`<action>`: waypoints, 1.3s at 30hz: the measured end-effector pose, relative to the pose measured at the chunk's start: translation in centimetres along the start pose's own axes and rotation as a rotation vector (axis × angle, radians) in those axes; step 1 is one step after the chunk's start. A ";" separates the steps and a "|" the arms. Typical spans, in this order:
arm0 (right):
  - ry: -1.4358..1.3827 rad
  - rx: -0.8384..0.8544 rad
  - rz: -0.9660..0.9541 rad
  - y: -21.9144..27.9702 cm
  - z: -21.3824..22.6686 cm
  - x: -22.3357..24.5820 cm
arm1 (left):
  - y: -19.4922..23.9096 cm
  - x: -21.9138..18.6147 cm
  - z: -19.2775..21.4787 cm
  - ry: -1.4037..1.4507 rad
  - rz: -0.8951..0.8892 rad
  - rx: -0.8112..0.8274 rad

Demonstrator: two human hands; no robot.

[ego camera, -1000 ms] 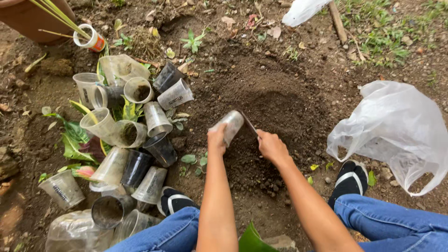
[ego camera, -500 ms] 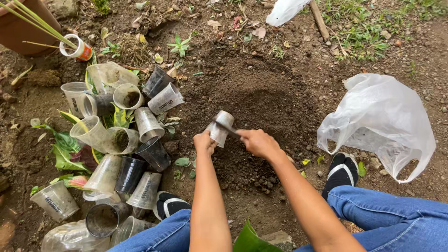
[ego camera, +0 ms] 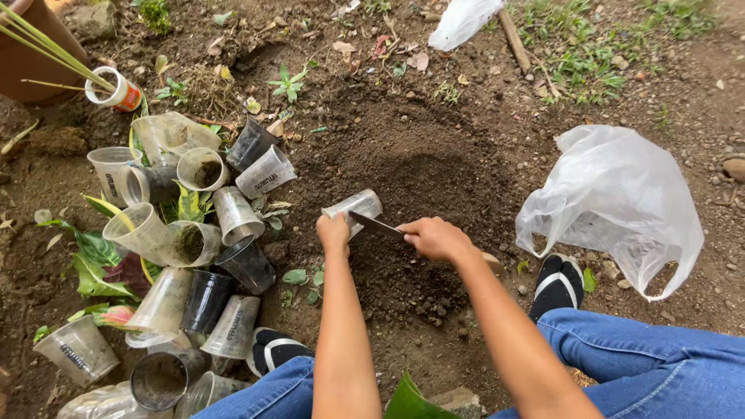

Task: The person mixes and heaps loose soil on the ground using a small metal trowel and their hands, then picks up a plastic cup and begins to fill it with the prepared soil.

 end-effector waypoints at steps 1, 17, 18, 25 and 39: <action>0.086 -0.034 -0.027 0.0 0.0 -0.2 | 0.5 -0.8 -0.9 0.055 -0.074 0.083; 0.008 -0.190 -0.066 1.6 2.2 -2.1 | 3.4 -5.1 -0.4 -0.325 -0.376 0.119; -0.039 -0.182 -0.073 1.3 2.0 -1.6 | 3.2 -4.7 -0.8 -0.330 -0.277 0.276; -0.017 -0.146 -0.159 0.6 -0.2 -2.1 | 1.8 -1.1 -1.5 -0.056 -0.076 0.373; -0.192 -0.187 -0.089 0.1 2.8 -3.4 | 7.5 -10.4 4.1 -0.638 -0.530 -0.212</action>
Point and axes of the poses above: each hand's wrist, its own y-axis away from the middle knuckle, its own z-axis out of the back of the hand, x = y × z, the point moved 7 cm from there along -y, towards the middle knuckle, and after that the axes turned 10 degrees about z, right-handed, at the moved point
